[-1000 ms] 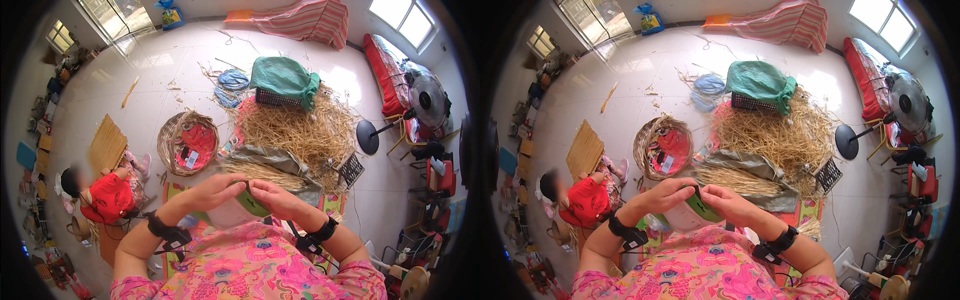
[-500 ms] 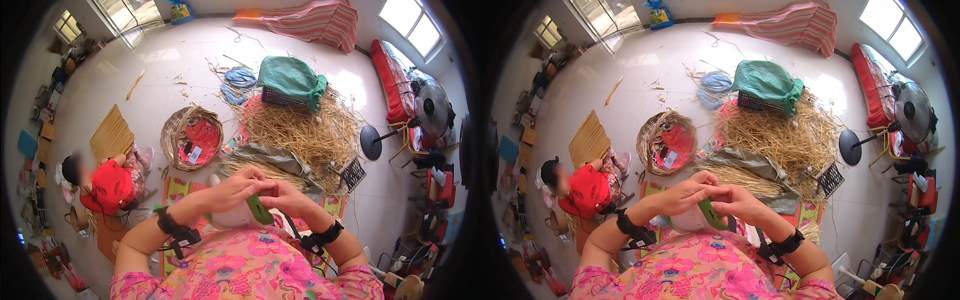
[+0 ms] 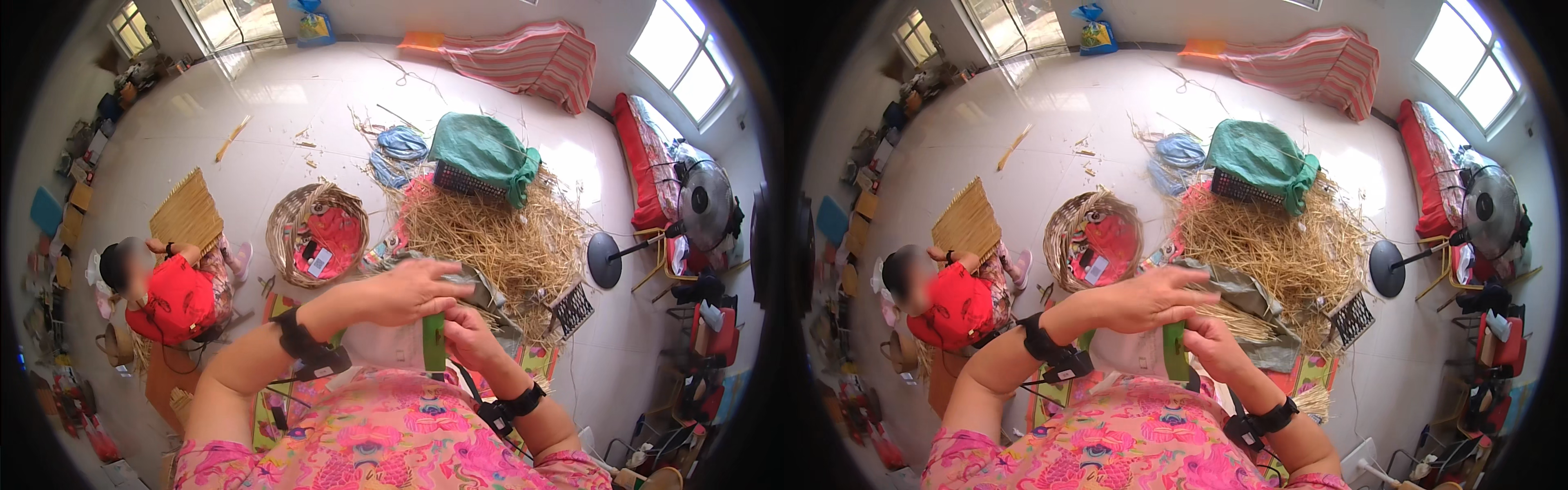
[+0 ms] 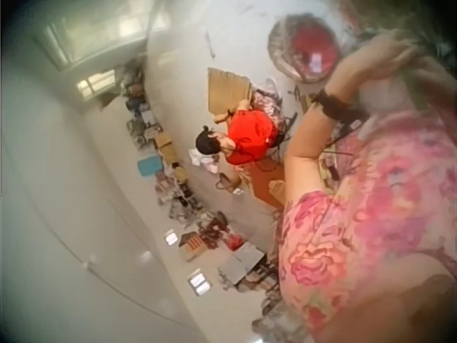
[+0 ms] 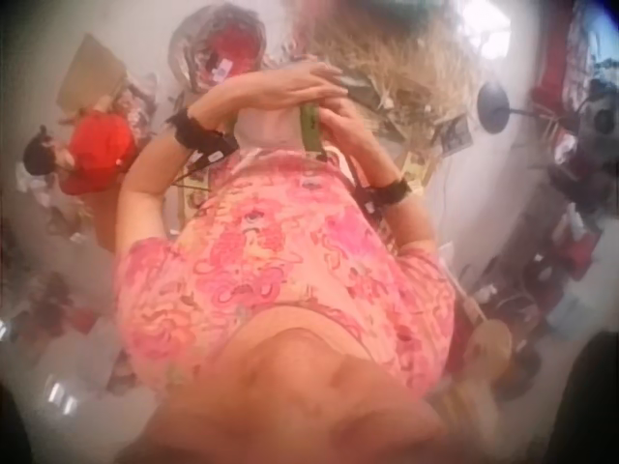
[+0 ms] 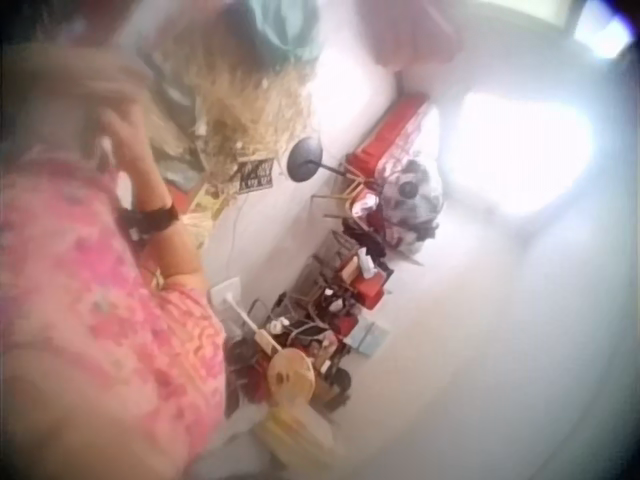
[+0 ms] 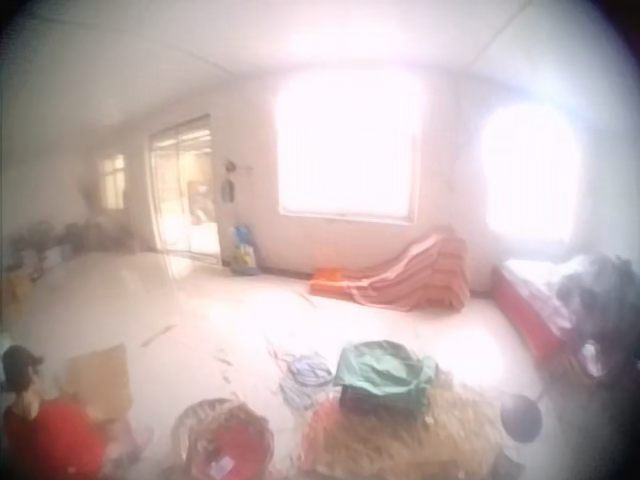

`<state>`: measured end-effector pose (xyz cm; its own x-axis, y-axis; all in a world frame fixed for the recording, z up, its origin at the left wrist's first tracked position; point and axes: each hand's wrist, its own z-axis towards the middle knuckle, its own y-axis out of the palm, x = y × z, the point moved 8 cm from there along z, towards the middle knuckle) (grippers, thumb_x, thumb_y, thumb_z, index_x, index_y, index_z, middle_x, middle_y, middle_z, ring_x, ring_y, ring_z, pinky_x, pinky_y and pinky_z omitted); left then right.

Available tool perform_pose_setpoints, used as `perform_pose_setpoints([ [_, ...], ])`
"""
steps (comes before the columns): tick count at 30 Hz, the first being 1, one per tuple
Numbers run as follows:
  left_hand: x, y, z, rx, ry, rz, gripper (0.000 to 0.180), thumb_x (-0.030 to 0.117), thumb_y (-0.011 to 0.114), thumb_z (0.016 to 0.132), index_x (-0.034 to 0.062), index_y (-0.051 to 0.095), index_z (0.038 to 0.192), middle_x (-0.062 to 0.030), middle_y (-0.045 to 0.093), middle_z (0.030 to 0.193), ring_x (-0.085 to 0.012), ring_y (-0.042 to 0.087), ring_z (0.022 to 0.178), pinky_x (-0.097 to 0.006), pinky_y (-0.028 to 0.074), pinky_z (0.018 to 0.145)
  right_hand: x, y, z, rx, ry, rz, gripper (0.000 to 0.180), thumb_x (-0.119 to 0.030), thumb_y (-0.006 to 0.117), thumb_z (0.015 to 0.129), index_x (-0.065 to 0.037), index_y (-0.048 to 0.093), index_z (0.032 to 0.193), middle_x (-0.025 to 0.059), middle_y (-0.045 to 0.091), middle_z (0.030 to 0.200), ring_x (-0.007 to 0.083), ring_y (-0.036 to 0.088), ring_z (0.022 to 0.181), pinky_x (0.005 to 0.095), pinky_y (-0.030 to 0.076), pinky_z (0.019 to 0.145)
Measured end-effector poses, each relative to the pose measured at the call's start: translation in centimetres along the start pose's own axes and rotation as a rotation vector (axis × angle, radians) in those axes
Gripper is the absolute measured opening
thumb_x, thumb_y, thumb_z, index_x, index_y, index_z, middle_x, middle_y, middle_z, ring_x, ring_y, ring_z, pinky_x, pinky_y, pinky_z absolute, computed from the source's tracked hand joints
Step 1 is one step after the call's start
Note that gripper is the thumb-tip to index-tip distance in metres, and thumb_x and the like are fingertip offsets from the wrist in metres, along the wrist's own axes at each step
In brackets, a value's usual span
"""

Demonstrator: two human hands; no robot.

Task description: The person sits on a floral mat and handles thin straw sticks and a black plastic ring, preparing materials for weaving. They manipulate the ring and straw pieces, occasionally reaching into a basket and handling a small plastic bag. Other people are visible in the background working on similar tasks.

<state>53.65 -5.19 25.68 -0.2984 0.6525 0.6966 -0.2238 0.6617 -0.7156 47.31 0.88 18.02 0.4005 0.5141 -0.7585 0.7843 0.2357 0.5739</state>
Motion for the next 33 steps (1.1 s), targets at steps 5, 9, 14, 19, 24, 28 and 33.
perform_pose_setpoints([
  [5, -1.9, -8.4, -4.6, 0.784, -0.193, 0.131, 0.062, 0.034, 0.051, 0.093, 0.0019, 0.028, 0.141, -0.0193, 0.033, 0.141, -0.0316, 0.033, 0.130, -0.041, 0.026, 0.108, -3.0, -2.2, 0.0, 0.142, -0.210, 0.270, 0.029, -0.016, 0.052, 0.090, -0.002, 0.054, 0.116, 0.0070, 0.063, 0.102, 0.0155, 0.063, 0.090, 0.0298, 0.052, 0.081],
  [9, -9.2, -3.7, -8.3, 1.041, -0.259, -0.667, 0.075, 0.030, 0.060, 0.089, -0.0036, 0.018, 0.142, -0.0212, 0.029, 0.143, -0.0295, 0.027, 0.134, -0.039, 0.026, 0.108, -2.8, -3.1, 0.2, 0.108, -0.416, 0.498, 0.040, -0.018, 0.061, 0.086, -0.004, 0.048, 0.122, 0.0087, 0.058, 0.118, 0.0197, 0.058, 0.106, 0.0370, 0.048, 0.094],
  [14, -5.8, 2.3, -4.5, 0.812, -0.102, -1.460, 0.061, 0.025, 0.058, 0.091, -0.0006, 0.027, 0.137, -0.0136, 0.044, 0.131, -0.0221, 0.043, 0.122, -0.037, 0.036, 0.102, -0.4, -2.5, 1.9, 0.004, -0.266, 0.551, 0.042, -0.015, 0.062, 0.086, -0.005, 0.047, 0.123, 0.0087, 0.055, 0.121, 0.0207, 0.055, 0.111, 0.0408, 0.045, 0.097],
  [19, -6.3, 5.0, -3.6, 0.800, -0.186, -1.739, 0.044, 0.025, 0.056, 0.093, 0.0039, 0.041, 0.128, -0.0083, 0.054, 0.119, -0.0189, 0.055, 0.109, -0.034, 0.046, 0.093, 0.1, -1.2, 2.0, 0.093, -0.242, 0.445, 0.033, -0.007, 0.057, 0.089, -0.003, 0.049, 0.121, 0.0088, 0.057, 0.118, 0.0192, 0.056, 0.107, 0.0394, 0.047, 0.093],
  [24, -6.4, 4.9, -4.4, 0.734, -0.216, -1.577, 0.044, 0.025, 0.055, 0.093, 0.0045, 0.041, 0.129, -0.0080, 0.054, 0.121, -0.0193, 0.054, 0.110, -0.035, 0.046, 0.094, 0.9, -1.8, 1.8, 0.065, -0.173, 0.090, 0.036, -0.011, 0.060, 0.089, -0.003, 0.048, 0.122, 0.0106, 0.058, 0.116, 0.0235, 0.059, 0.105, 0.0401, 0.052, 0.087],
  [28, -5.3, 5.3, -4.1, 0.688, -0.188, -1.608, 0.043, 0.026, 0.054, 0.094, 0.0030, 0.042, 0.128, -0.0079, 0.054, 0.120, -0.0182, 0.054, 0.109, -0.035, 0.046, 0.093, 1.6, -2.3, 1.3, 0.114, -0.207, 0.021, 0.033, -0.005, 0.059, 0.087, -0.002, 0.049, 0.119, 0.0117, 0.060, 0.111, 0.0239, 0.063, 0.096, 0.0353, 0.057, 0.074],
  [33, -3.3, 4.7, -3.3, 0.604, -0.207, -1.761, 0.044, 0.029, 0.052, 0.095, 0.0022, 0.042, 0.129, -0.0086, 0.054, 0.120, -0.0182, 0.054, 0.108, -0.035, 0.046, 0.093, 1.7, -3.6, 0.9, 0.120, -0.315, -0.012, 0.038, -0.007, 0.062, 0.086, -0.003, 0.049, 0.121, 0.0118, 0.060, 0.113, 0.0240, 0.062, 0.099, 0.0378, 0.056, 0.077],
])
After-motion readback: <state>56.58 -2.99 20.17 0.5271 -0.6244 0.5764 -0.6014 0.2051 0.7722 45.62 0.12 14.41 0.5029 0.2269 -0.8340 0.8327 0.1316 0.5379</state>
